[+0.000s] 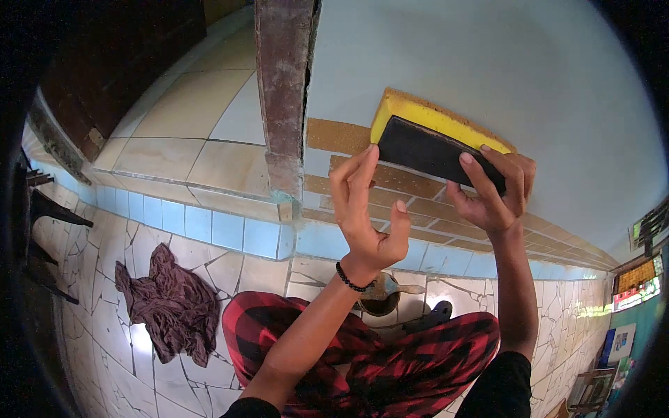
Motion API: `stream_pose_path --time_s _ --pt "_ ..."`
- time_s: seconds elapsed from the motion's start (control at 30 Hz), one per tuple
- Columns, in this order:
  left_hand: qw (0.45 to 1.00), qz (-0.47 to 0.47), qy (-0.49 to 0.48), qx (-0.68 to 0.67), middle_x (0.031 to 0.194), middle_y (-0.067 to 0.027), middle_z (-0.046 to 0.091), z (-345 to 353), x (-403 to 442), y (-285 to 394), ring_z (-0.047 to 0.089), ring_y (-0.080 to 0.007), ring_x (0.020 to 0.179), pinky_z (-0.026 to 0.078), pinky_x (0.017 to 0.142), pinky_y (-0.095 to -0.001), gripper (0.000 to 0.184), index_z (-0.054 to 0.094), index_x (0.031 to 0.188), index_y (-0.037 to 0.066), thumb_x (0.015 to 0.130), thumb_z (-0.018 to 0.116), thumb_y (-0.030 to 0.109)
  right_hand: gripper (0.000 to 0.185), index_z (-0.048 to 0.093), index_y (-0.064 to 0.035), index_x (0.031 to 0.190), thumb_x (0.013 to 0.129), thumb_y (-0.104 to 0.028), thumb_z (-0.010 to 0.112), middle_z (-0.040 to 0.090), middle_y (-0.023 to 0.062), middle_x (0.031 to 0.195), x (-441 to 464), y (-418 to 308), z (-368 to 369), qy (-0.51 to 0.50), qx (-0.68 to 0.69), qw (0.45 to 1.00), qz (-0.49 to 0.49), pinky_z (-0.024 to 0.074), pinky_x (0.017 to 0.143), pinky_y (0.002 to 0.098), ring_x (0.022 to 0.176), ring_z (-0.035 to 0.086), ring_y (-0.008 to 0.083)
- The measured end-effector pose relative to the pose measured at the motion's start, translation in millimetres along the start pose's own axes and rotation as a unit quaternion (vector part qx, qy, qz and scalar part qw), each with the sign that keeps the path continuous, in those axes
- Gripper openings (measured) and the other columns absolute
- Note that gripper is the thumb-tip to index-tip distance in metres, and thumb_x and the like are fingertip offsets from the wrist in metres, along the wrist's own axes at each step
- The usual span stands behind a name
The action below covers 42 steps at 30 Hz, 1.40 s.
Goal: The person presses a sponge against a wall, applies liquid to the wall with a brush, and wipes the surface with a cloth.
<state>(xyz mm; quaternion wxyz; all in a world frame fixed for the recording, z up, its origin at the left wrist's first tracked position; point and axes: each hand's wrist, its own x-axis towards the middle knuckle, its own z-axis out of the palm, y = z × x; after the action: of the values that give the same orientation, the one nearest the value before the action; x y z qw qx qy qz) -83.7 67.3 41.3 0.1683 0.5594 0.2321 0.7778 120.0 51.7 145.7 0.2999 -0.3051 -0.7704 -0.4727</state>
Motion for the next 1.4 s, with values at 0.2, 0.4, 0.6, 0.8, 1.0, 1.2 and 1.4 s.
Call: stream_pose_path --time_s 0.2,0.4,0.6,0.8,1.0,1.2,1.4 --pt "1.0 -0.005 0.0 0.004 0.138 -0.0219 0.051 0 0 1 0.058 -0.0306 0.119 0.05 0.092 -0.0381 0.071 0.05 0.153 -0.007 0.085 0.063 0.01 0.056 0.078 -0.0223 0.118 0.065 -0.015 0.094 0.068 0.0044 0.119 0 -2 -1 0.001 0.005 1.0 0.005 0.0502 0.086 0.0412 0.105 0.06 0.0242" --pt "1.0 -0.003 -0.002 0.007 0.138 -0.0217 0.051 0 0 1 0.058 -0.0304 0.118 0.05 0.09 -0.0376 0.071 0.05 0.153 -0.007 0.084 0.063 0.01 0.058 0.078 -0.0229 0.119 0.064 -0.015 0.095 0.067 0.0042 0.121 0 -1 -1 -0.005 -0.003 1.0 0.0 0.0498 0.086 0.0414 0.106 0.06 0.024" --pt "1.0 -0.006 0.0 0.003 0.137 -0.0219 0.051 0 -1 1 0.058 -0.0304 0.118 0.05 0.09 -0.0378 0.072 0.051 0.152 -0.007 0.084 0.063 0.009 0.059 0.078 -0.023 0.12 0.064 -0.016 0.095 0.067 0.0041 0.121 0 -1 -2 -0.006 -0.001 1.0 0.001 0.05 0.087 0.0414 0.106 0.061 0.0234" --pt "1.0 -0.001 0.005 -0.001 0.137 -0.0221 0.051 0 0 0 0.058 -0.0304 0.117 0.05 0.091 -0.038 0.073 0.05 0.152 -0.007 0.082 0.063 0.007 0.06 0.077 -0.0234 0.12 0.063 -0.017 0.096 0.067 0.0038 0.121 0 -1 0 -0.004 0.003 1.0 -0.002 0.0503 0.087 0.0413 0.107 0.061 0.023" --pt "1.0 0.006 0.024 0.014 0.132 -0.0208 0.054 1 2 5 0.057 -0.0322 0.118 0.051 0.09 -0.0388 0.071 0.053 0.149 -0.007 0.08 0.063 0.008 0.055 0.077 -0.0222 0.119 0.067 -0.019 0.095 0.067 0.0049 0.122 0 0 -3 0.0 0.0 1.0 -0.001 0.0513 0.087 0.042 0.106 0.062 0.0251" --pt "0.991 -0.028 -0.114 0.06 0.097 -0.017 0.068 15 -15 22 0.067 -0.0284 0.088 0.053 0.073 -0.0393 0.073 0.053 0.151 -0.001 0.08 0.065 0.011 0.056 0.071 -0.0098 0.126 0.075 -0.021 0.089 0.067 0.0124 0.12 -10 7 -46 0.069 -0.046 0.996 0.024 0.0549 0.085 0.0428 0.104 0.065 0.0285" --pt "0.934 -0.058 -0.29 0.201 0.068 -0.0163 0.068 45 -17 39 0.066 -0.0358 0.053 0.052 0.052 -0.0475 0.082 0.046 0.158 0.004 0.08 0.066 0.022 0.056 0.07 -0.0038 0.128 0.078 -0.02 0.088 0.066 0.0152 0.119 -26 14 -105 0.102 -0.054 0.99 0.079 0.0569 0.085 0.0399 0.107 0.065 0.0292"
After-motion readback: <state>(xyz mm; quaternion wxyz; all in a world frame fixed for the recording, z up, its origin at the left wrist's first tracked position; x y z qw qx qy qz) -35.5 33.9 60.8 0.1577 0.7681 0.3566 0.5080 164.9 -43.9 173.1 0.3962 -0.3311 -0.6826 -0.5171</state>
